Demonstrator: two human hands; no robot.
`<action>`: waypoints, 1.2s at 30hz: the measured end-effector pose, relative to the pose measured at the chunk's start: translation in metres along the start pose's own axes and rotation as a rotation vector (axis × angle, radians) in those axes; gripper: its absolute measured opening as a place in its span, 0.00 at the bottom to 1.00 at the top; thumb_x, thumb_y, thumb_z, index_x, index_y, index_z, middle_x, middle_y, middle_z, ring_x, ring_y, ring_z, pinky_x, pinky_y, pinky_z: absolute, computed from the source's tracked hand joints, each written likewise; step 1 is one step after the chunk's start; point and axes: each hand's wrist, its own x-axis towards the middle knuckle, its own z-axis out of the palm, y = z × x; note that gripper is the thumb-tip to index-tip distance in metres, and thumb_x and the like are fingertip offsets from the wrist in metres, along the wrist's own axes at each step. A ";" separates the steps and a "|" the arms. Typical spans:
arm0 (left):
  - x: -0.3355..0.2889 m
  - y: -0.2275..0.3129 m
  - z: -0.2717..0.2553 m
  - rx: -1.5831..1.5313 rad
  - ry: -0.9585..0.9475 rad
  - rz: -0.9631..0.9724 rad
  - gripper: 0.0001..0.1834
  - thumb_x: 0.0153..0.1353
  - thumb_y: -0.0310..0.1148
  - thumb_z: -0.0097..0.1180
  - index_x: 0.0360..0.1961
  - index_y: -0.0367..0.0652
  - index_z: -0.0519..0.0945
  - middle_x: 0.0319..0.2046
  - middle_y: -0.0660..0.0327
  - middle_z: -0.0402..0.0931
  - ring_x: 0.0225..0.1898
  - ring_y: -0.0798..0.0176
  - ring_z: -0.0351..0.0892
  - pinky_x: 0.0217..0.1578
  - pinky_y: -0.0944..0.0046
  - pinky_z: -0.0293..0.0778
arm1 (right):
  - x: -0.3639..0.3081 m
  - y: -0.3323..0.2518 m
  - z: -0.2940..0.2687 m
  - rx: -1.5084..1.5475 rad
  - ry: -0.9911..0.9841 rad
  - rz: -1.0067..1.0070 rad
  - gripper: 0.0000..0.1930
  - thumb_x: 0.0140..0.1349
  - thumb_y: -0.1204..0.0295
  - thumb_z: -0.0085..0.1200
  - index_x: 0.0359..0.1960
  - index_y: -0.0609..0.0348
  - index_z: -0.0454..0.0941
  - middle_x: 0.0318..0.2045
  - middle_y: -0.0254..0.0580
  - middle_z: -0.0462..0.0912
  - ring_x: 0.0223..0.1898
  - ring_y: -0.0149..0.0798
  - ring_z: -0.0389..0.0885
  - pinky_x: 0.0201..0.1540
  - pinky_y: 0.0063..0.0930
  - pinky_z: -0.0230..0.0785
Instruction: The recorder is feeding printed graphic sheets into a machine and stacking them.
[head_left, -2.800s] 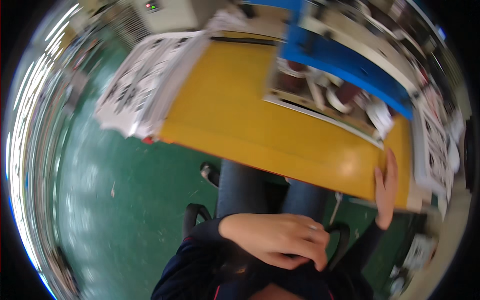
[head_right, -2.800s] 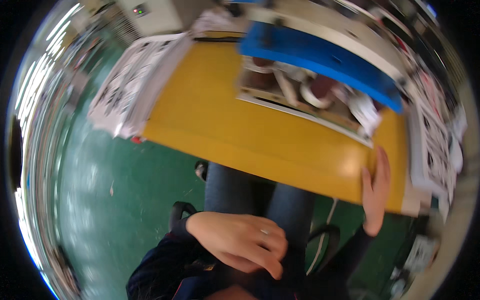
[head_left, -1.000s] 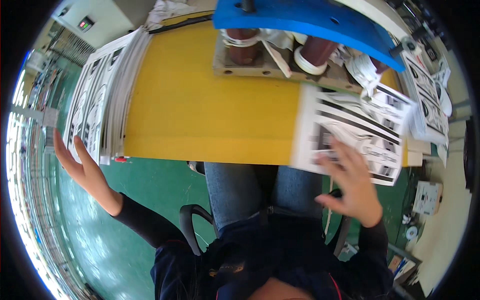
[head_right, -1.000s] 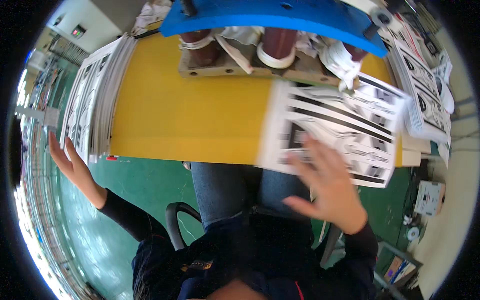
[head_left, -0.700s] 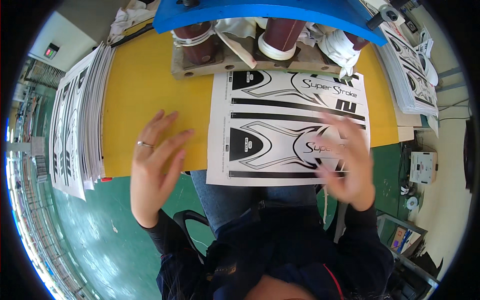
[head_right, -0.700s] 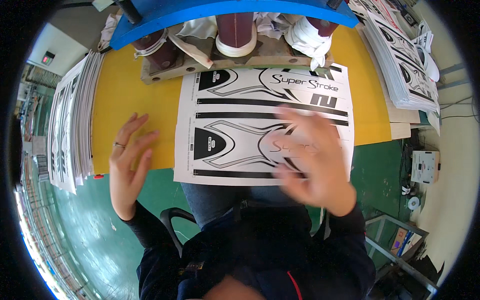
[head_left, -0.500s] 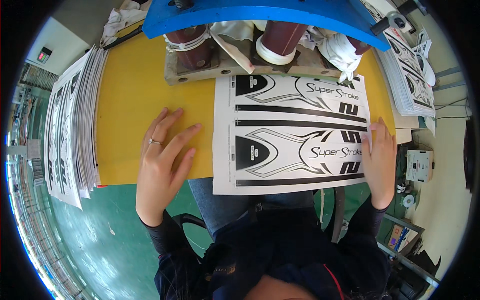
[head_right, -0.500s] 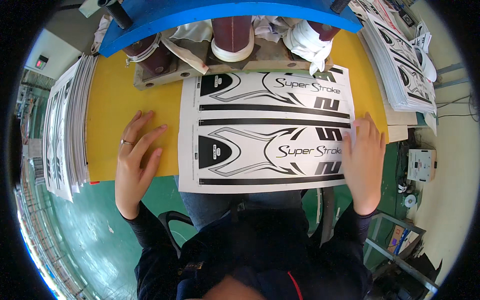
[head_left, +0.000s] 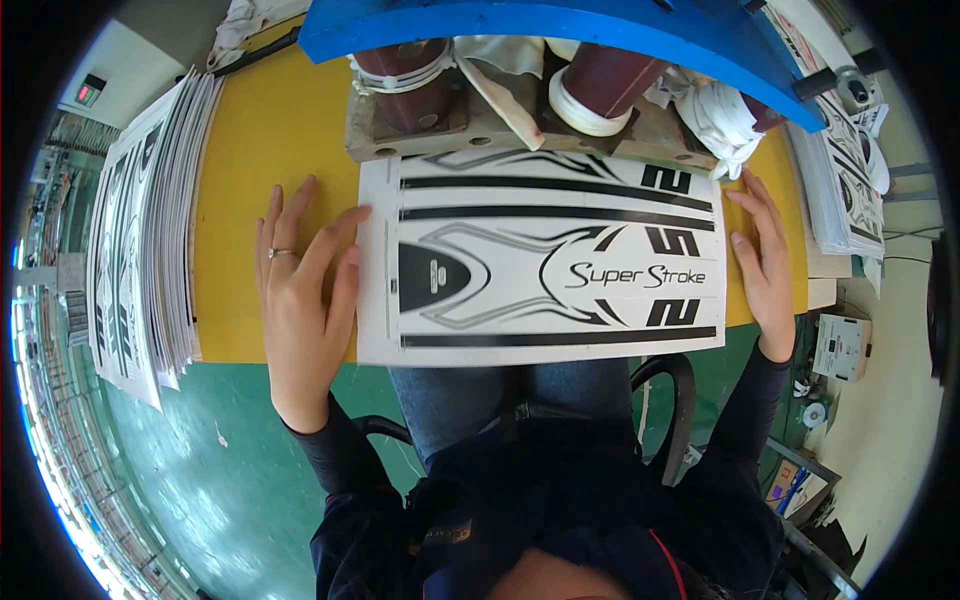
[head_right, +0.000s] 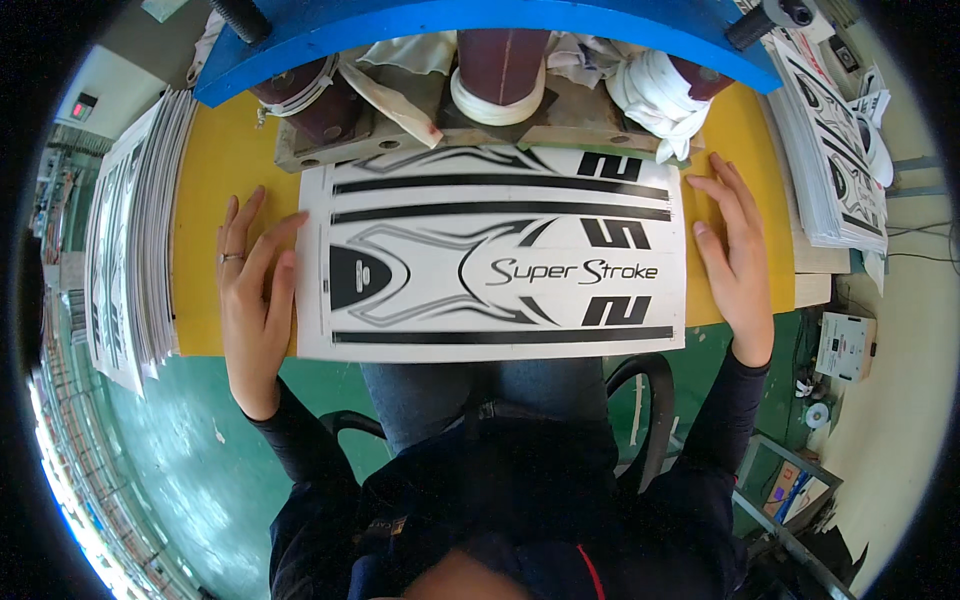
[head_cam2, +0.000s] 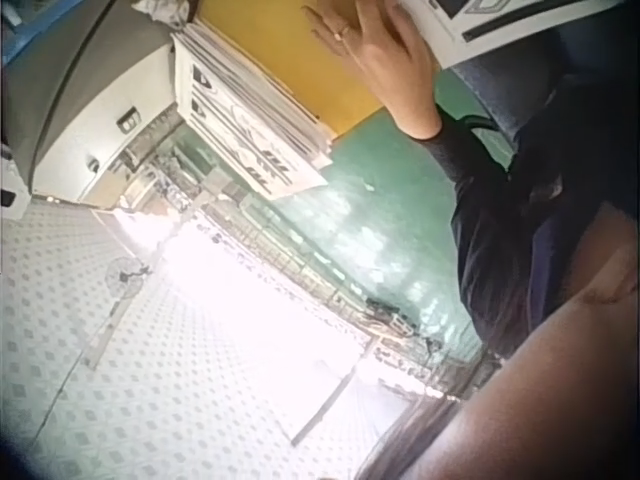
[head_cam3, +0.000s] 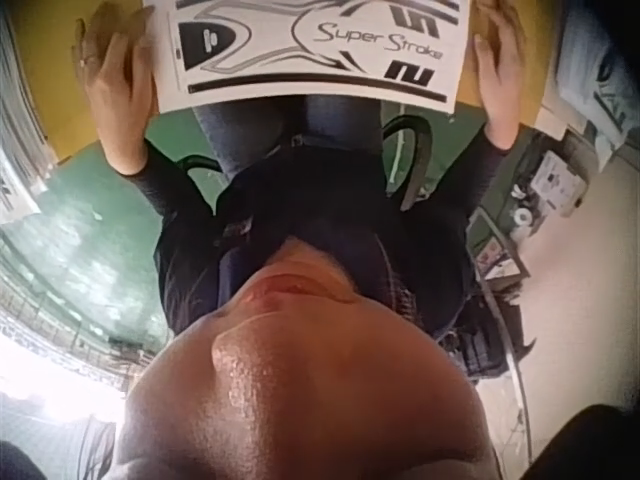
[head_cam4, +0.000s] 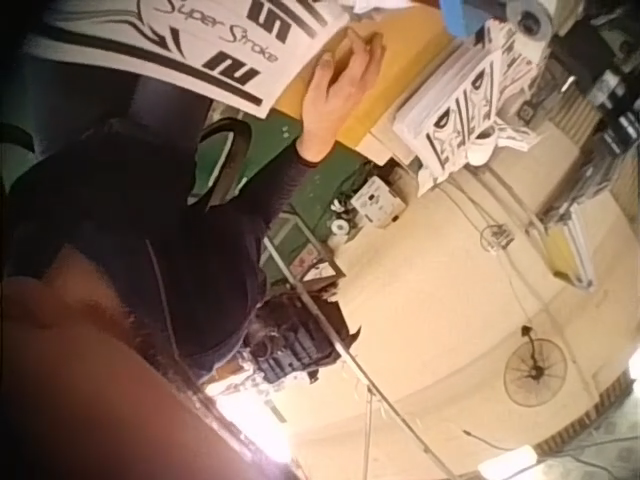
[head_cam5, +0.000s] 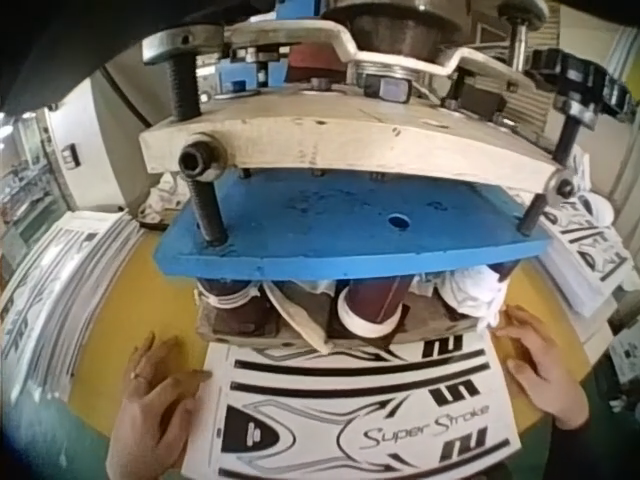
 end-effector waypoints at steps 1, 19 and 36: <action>0.002 0.001 0.001 0.011 0.008 -0.002 0.20 0.63 0.31 0.60 0.57 0.51 0.83 0.68 0.46 0.68 0.73 0.33 0.59 0.70 0.38 0.55 | 0.001 -0.001 -0.001 -0.019 -0.002 -0.003 0.24 0.62 0.71 0.53 0.61 0.56 0.75 0.72 0.55 0.67 0.75 0.57 0.59 0.76 0.45 0.49; 0.003 0.004 0.001 0.059 -0.053 0.016 0.24 0.64 0.31 0.53 0.62 0.58 0.81 0.72 0.44 0.63 0.74 0.31 0.56 0.72 0.38 0.51 | 0.000 -0.004 0.002 -0.052 0.013 0.016 0.24 0.67 0.63 0.55 0.64 0.53 0.77 0.71 0.54 0.68 0.75 0.56 0.59 0.75 0.45 0.51; 0.004 0.005 0.002 0.023 -0.070 -0.005 0.25 0.65 0.33 0.51 0.64 0.57 0.80 0.72 0.42 0.62 0.74 0.33 0.57 0.73 0.42 0.50 | 0.000 -0.004 0.000 -0.070 0.006 -0.001 0.24 0.67 0.64 0.56 0.64 0.54 0.77 0.71 0.55 0.69 0.75 0.56 0.61 0.74 0.45 0.52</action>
